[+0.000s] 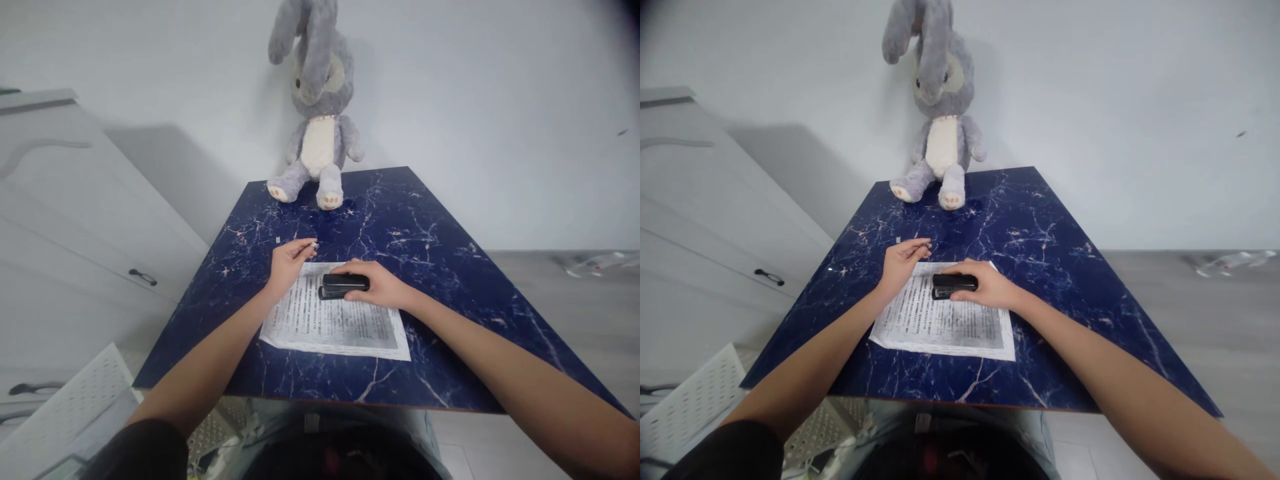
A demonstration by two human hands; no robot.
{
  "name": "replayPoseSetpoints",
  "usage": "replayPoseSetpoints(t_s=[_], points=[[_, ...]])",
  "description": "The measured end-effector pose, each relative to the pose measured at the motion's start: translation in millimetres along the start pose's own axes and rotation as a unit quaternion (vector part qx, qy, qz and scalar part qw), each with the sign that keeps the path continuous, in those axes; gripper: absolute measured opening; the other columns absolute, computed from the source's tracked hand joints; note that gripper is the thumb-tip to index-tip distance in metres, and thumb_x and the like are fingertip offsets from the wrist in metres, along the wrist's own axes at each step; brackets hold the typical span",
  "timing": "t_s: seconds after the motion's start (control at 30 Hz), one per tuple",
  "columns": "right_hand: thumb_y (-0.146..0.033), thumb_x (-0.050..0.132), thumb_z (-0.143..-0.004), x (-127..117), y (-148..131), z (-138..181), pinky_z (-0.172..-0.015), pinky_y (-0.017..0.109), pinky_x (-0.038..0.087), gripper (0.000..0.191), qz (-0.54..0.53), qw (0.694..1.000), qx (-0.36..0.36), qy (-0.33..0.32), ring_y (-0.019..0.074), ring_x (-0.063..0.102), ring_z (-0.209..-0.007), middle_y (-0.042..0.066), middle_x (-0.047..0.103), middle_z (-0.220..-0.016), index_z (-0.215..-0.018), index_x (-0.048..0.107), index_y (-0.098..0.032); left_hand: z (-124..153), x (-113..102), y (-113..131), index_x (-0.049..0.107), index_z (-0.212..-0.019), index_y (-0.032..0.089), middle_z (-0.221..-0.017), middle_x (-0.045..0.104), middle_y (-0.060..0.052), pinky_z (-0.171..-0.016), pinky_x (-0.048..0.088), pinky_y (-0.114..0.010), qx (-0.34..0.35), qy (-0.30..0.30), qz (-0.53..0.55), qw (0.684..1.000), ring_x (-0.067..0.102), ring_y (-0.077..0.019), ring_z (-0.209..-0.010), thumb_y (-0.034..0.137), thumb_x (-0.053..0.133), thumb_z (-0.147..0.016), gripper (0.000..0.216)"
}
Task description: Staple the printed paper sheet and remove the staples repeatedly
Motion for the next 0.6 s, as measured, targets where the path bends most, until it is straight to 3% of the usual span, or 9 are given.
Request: replayPoseSetpoints(t_s=[0.13,0.27,0.6], points=[[-0.065,0.039,-0.106,-9.5,-6.3,-1.4,-0.109,0.048,0.049,0.055,-0.045,0.998,-0.025,0.046,0.0277,0.056,-0.132,0.009,0.059,-0.146,-0.147,0.057,-0.033,10.8,13.0,13.0,0.077,-0.117,0.023,-0.105,0.081,-0.006,-0.089,0.066,-0.037,0.074,-0.059,-0.073,0.993,0.079,-0.0189,-0.088,0.036,0.070,-0.095,0.026],[-0.055,0.037,-0.109,-5.7,-7.8,-3.3,-0.125,0.052,0.034,0.048,-0.033,0.999,-0.010,0.033,0.0281,0.045,-0.146,0.006,0.046,-0.158,-0.147,0.058,-0.035,18.7,16.8,21.4,0.071,-0.108,0.023,-0.099,0.080,-0.003,-0.093,0.066,-0.035,0.124,-0.029,-0.111,0.986,0.079,-0.0191,-0.094,0.037,0.074,-0.093,0.021],[-0.049,0.043,-0.109,-7.0,3.4,-6.4,-0.120,0.054,0.042,0.041,-0.009,0.998,0.025,0.056,0.0266,0.057,-0.136,0.008,0.063,-0.144,-0.138,0.066,-0.031,20.4,23.2,29.2,0.068,-0.099,0.024,-0.098,0.077,-0.004,-0.097,0.062,-0.041,0.079,-0.069,-0.089,0.991,0.077,-0.0209,-0.093,0.042,0.073,-0.092,0.020]])
Point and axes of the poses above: each hand's wrist, its own z-axis away from the middle knuckle, its own x-axis out of the palm, y = z × x, the point moved 5 cm from there along -z, towards the middle knuckle
